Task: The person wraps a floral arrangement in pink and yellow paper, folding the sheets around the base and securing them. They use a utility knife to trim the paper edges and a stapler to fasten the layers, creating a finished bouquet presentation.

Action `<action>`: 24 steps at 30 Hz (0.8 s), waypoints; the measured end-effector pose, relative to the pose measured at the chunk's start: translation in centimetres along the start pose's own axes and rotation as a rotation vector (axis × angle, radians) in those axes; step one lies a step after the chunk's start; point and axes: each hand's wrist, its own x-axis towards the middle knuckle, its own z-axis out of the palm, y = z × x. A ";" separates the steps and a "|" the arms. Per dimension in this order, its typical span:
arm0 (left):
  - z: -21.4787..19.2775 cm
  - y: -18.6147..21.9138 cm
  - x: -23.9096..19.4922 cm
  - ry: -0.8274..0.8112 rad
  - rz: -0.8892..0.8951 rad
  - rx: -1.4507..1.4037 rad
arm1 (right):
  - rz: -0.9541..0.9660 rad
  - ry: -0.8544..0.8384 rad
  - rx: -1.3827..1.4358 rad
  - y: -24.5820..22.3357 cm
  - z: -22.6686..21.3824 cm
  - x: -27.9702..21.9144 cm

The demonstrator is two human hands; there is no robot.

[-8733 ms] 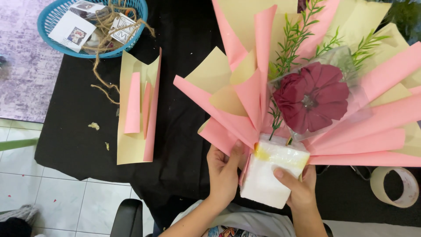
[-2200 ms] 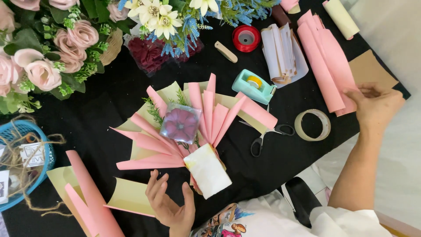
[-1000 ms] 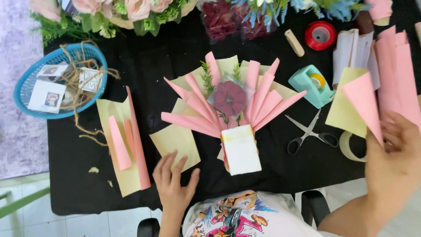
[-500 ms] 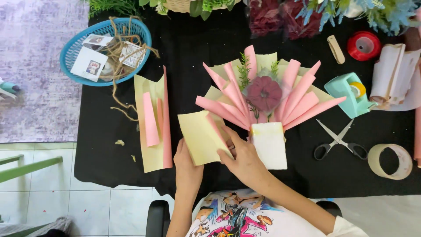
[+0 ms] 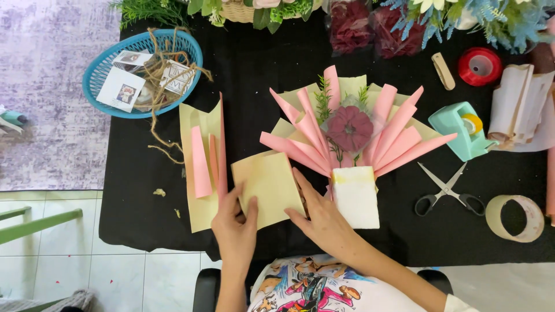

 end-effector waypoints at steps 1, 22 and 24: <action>-0.9 1.0 0.2 0.023 0.091 -0.028 | -0.072 0.105 0.079 0.4 0.3 -0.5; 5.1 0.8 35.3 -0.164 0.674 0.511 | 0.153 1.134 -0.733 25.6 -26.4 -19.6; 4.9 2.1 33.2 -0.159 0.680 0.583 | 0.236 1.083 -0.778 27.9 -27.7 -20.4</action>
